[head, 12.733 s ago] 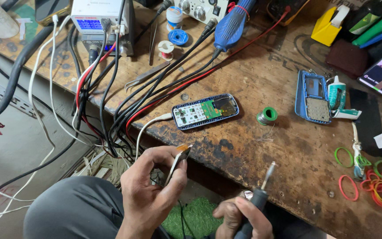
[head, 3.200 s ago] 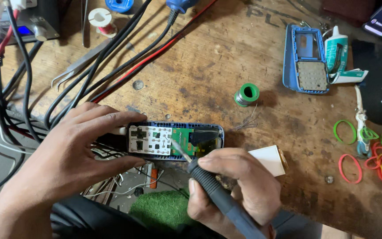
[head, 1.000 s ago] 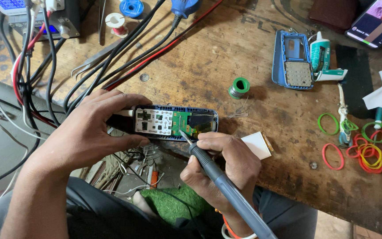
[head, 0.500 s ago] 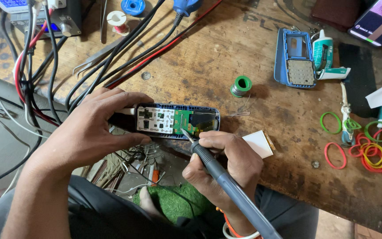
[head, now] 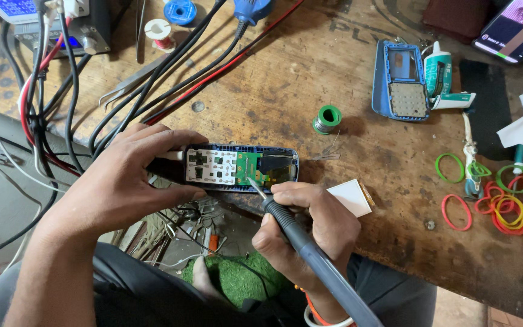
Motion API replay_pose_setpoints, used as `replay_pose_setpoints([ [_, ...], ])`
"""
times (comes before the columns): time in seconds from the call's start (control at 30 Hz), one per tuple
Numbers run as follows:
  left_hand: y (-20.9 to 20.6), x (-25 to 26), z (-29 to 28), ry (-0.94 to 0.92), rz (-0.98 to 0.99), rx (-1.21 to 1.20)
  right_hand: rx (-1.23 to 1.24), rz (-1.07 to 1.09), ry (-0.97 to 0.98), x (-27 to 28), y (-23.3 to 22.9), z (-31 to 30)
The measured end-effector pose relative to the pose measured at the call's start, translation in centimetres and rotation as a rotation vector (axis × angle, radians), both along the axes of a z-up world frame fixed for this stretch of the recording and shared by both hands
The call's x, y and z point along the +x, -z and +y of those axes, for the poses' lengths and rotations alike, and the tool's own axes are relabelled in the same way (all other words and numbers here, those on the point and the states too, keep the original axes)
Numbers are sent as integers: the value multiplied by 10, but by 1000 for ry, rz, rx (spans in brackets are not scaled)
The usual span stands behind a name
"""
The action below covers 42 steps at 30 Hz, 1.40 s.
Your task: The person uses a metal spudger and a soldering iron to work on a disassembled mobile phone's motherboard. They remove the battery, apply solder to the battery connector, and then solder components on the phone's circuit board.
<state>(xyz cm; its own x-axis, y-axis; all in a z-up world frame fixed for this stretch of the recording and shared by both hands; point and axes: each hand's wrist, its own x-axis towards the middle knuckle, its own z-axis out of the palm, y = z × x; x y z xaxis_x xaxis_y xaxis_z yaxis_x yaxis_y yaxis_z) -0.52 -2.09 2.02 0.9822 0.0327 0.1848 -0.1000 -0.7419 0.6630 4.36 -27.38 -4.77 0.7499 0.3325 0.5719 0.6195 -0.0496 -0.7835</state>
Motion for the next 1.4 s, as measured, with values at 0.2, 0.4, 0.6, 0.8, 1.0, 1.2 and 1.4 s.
replay_pose_setpoints([
  [0.2,5,1,0,-55,84,-28,29,-183,88,0,-6,5],
  [0.4,7,6,-4,-53,-2,41,17,-179,151,-3,-11,7],
  [0.6,-1,3,-11,-202,-98,42,1,-295,225,0,-11,12],
  [0.8,-8,24,12,-362,-376,349,73,-283,208,-1,-7,18],
  [1.0,-12,121,66,-300,-339,654,69,-263,179,-3,-7,14],
  [1.2,11,196,81,-406,100,814,104,-308,202,-3,-8,14],
  [1.4,15,210,87,-441,43,834,84,-309,169,0,-11,7],
])
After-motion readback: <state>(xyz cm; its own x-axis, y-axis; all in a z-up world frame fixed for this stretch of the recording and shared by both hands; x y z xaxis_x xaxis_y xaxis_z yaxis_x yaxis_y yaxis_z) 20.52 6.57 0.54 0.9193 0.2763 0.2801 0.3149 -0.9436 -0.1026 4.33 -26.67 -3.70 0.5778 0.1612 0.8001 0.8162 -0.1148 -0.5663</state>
